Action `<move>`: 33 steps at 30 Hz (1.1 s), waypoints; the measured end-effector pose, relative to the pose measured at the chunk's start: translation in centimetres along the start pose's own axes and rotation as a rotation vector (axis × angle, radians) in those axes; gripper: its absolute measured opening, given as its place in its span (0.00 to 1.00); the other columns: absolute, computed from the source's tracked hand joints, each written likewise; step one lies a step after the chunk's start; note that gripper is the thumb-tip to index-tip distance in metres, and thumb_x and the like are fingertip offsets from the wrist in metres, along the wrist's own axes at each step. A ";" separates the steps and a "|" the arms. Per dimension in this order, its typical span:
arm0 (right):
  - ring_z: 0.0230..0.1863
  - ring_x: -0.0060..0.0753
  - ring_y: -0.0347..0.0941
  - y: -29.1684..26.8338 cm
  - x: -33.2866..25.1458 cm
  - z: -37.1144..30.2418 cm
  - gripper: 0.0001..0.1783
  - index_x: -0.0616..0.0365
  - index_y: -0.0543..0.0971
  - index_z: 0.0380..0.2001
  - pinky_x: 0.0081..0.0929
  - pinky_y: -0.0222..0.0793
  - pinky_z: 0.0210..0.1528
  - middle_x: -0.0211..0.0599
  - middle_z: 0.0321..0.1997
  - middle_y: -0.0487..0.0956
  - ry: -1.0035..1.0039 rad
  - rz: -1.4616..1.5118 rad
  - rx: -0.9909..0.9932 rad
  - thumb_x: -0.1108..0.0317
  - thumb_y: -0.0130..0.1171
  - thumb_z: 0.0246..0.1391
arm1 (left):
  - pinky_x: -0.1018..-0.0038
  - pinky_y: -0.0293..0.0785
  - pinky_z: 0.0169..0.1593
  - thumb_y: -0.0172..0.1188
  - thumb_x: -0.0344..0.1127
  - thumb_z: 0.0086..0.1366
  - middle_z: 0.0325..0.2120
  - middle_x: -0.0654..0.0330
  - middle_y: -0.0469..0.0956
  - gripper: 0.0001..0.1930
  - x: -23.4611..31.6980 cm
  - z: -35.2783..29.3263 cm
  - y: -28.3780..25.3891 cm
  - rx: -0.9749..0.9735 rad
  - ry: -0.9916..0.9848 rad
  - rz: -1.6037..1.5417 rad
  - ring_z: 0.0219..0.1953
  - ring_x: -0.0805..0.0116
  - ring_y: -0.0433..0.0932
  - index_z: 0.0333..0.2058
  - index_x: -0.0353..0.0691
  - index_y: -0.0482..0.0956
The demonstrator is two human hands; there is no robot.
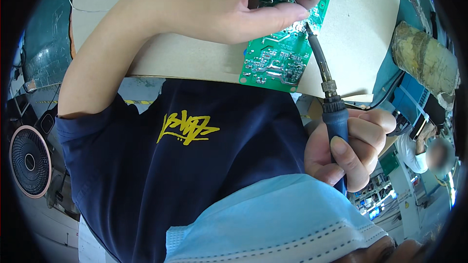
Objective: Soldering components onto multiple printed circuit boards at a manual assembly station.
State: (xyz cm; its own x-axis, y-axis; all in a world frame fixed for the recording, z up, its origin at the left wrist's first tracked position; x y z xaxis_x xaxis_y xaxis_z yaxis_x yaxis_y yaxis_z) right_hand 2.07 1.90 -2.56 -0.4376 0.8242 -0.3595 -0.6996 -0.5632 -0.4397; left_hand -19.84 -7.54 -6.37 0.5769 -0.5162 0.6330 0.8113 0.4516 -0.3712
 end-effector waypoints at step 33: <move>0.34 0.45 0.81 -2.1 6.4 -1.8 0.28 0.61 0.62 0.62 0.40 0.73 0.47 0.53 0.39 0.79 0.342 0.086 0.299 0.50 0.41 0.72 | 0.60 0.76 0.41 0.70 0.47 0.48 0.34 0.46 0.76 0.27 5.6 3.6 -0.1 -0.503 -0.775 0.832 0.38 0.46 0.79 0.38 0.29 0.74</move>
State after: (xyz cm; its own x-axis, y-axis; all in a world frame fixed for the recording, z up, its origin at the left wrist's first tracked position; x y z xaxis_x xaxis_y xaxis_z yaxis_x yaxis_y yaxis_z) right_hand 1.74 8.21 -5.38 -0.3251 0.6799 -0.6573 -0.8231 -0.5456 -0.1573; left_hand -17.01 -7.85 -0.37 0.8642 0.4357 0.2515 0.2710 0.0181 -0.9624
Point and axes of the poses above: each hand's wrist, its own z-axis towards the middle knuckle, its own y-axis out of the palm, x = y × z, the point moved 4 cm from there along z, towards the middle knuckle
